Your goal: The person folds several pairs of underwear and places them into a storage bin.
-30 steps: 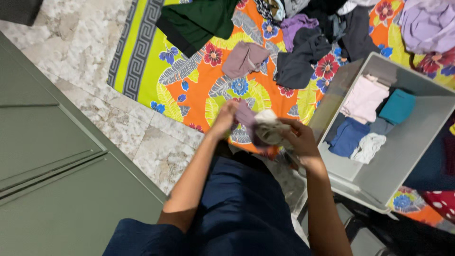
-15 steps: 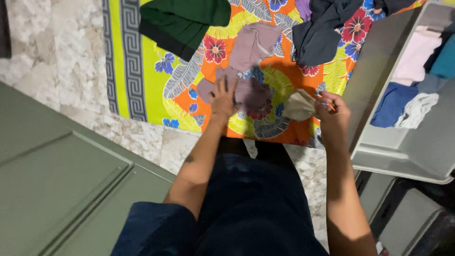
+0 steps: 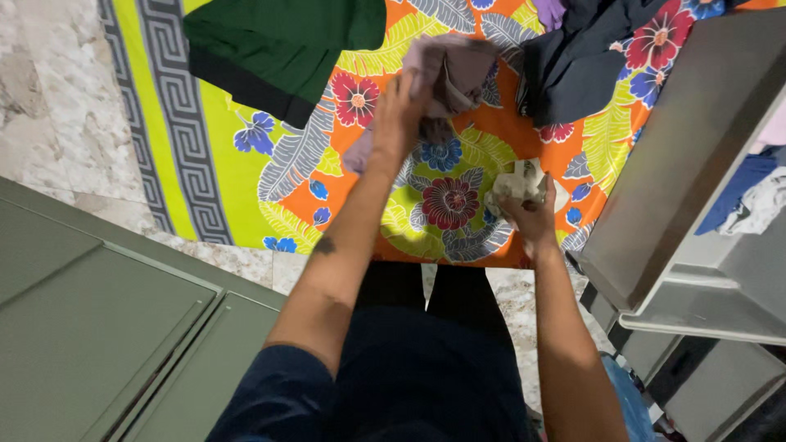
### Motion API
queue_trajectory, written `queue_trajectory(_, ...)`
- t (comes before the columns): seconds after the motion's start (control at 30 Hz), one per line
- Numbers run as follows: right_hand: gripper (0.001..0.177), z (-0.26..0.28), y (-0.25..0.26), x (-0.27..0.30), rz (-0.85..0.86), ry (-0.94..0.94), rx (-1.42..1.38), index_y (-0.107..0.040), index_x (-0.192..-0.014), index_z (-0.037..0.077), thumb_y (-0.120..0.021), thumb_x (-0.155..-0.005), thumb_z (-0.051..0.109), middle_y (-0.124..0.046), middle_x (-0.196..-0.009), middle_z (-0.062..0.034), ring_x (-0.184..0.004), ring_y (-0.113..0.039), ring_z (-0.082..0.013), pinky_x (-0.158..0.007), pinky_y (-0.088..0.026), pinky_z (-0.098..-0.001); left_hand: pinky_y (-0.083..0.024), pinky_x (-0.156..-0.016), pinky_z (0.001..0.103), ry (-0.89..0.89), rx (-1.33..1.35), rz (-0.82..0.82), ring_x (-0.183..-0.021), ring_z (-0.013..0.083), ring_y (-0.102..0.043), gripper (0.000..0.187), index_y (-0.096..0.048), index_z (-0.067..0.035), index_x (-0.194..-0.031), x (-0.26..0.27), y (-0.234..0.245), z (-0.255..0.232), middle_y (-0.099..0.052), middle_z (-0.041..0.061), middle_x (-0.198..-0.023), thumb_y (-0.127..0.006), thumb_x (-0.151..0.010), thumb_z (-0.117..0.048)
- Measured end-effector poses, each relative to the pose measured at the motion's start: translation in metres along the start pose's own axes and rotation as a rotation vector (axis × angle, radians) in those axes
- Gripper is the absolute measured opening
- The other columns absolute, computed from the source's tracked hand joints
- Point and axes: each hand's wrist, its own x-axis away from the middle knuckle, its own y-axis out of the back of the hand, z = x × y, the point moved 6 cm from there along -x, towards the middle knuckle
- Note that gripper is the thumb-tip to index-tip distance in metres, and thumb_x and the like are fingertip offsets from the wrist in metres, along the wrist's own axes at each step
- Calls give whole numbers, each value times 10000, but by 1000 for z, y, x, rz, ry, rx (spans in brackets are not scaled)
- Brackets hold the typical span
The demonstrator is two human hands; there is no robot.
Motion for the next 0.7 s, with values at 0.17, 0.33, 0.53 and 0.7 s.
queue_trajectory(0.17, 930, 10, -12, -66, 40, 199, -22, -233, -1598, 82, -744, -853, -138, -617, -1316, -145, -1075, -693, -215, -890, -617, -337, -477, -1144, 485, 169, 91, -298, -1305, 398, -513, 634, -544, -161, -1426, -60, 64, 39, -496, 131, -1459, -635, -866, 120)
queue_trajectory(0.33, 685, 63, -34, -145, 41, 186, -19, -433, -1407, 58, -696, -797, -108, -643, -1122, -76, -889, -708, -201, -699, -624, -345, -311, -1257, 460, 275, 275, -531, -1494, 494, -289, 806, -285, -15, -1561, -78, 131, 39, -203, 279, -1624, -699, -872, 30)
queue_trajectory(0.53, 886, 189, 23, -236, -17, 430, -189, 32, -1553, 88, -627, -987, -85, -684, -976, -95, -847, -703, -167, -830, -655, -328, -226, -1290, 501, 287, 368, -382, -1518, 440, -286, 729, -295, -25, -1585, -3, 113, -9, -274, 262, -1592, -686, -970, -47)
queue_trajectory(0.7, 1046, 294, 31, -162, 78, 561, -280, 2, -1690, 257, -591, -984, -236, -626, -1116, -173, -844, -603, -221, -759, -558, -352, -350, -1259, 469, 381, 635, -221, -1493, 395, -384, 626, -379, -69, -1560, 73, 69, -63, -367, 211, -1539, -633, -989, -38)
